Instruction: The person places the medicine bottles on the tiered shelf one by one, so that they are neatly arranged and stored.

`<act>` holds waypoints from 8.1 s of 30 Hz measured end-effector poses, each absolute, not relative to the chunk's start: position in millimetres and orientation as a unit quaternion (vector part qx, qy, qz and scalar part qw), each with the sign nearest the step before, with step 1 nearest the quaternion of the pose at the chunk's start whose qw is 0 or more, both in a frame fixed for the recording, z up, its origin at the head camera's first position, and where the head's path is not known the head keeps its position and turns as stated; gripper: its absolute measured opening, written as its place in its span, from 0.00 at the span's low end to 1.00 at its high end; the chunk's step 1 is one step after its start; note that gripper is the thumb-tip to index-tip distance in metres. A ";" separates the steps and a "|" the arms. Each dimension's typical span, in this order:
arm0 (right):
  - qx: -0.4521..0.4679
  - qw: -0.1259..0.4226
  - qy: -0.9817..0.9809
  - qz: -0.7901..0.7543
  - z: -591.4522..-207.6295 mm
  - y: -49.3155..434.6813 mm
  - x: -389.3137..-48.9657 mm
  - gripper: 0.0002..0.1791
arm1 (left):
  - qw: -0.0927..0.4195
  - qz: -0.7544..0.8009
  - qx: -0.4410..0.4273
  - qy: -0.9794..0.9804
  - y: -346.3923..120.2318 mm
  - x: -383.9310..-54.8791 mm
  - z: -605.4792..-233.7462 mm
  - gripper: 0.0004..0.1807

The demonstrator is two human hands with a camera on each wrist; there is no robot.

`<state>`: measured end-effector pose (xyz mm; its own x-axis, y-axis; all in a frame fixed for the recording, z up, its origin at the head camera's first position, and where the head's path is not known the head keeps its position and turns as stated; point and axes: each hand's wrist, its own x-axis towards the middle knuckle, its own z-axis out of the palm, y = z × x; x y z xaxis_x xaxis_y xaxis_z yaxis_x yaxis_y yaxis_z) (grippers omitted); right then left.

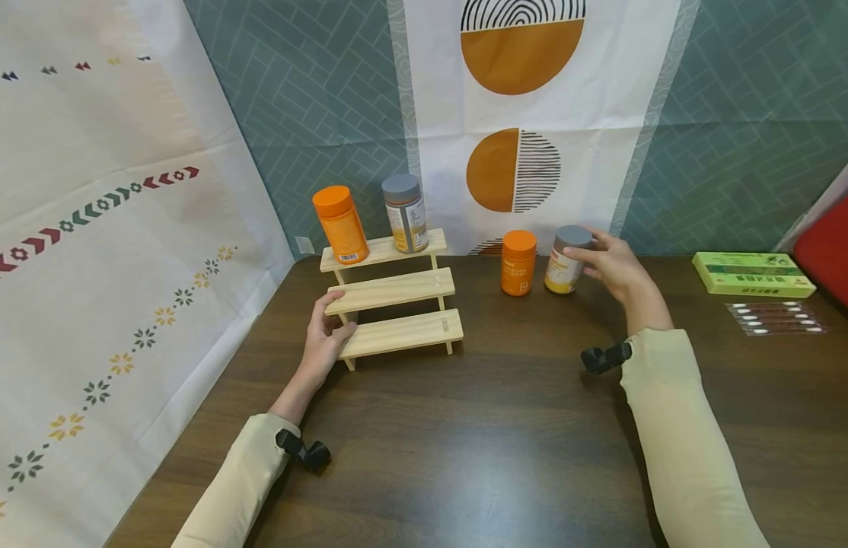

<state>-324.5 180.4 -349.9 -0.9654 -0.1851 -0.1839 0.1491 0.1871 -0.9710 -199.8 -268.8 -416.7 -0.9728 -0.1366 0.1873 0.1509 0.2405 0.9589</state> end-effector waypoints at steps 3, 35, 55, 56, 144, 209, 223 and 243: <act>-0.007 0.130 0.759 -0.638 -348.8 182.0 -325.0 0.49 | 0.116 -0.615 -0.003 -0.780 -268.5 -200.0 -416.6 0.32; -0.016 0.067 0.733 -0.677 -316.2 175.5 -312.8 0.45 | 0.116 -0.621 -0.003 -0.775 -267.0 -200.4 -415.0 0.32; -0.052 0.014 0.713 -0.699 -289.9 164.4 -297.2 0.41 | 0.117 -0.616 -0.001 -0.779 -267.1 -200.8 -415.0 0.32; -0.053 0.013 0.712 -0.700 -288.5 163.6 -296.1 0.41 | 0.118 -0.616 -0.002 -0.779 -267.0 -200.8 -414.9 0.32; -0.205 0.002 0.735 -0.647 -315.3 -114.8 -249.2 0.36 | 0.129 -0.592 0.003 -0.795 -267.2 -199.8 -415.6 0.34; -0.217 -0.039 0.744 -0.630 -327.9 -56.7 -244.0 0.28 | 0.114 -0.604 0.008 -0.789 -267.6 -200.9 -415.0 0.39; -0.176 -0.038 0.742 -0.645 -323.4 -27.6 -253.4 0.27 | 0.099 -0.605 0.020 -0.790 -269.9 -199.5 -415.3 0.38; -0.153 -0.064 0.733 -0.660 -325.0 -2.9 -274.5 0.27 | 0.106 -0.603 0.017 -0.791 -270.2 -200.4 -416.2 0.39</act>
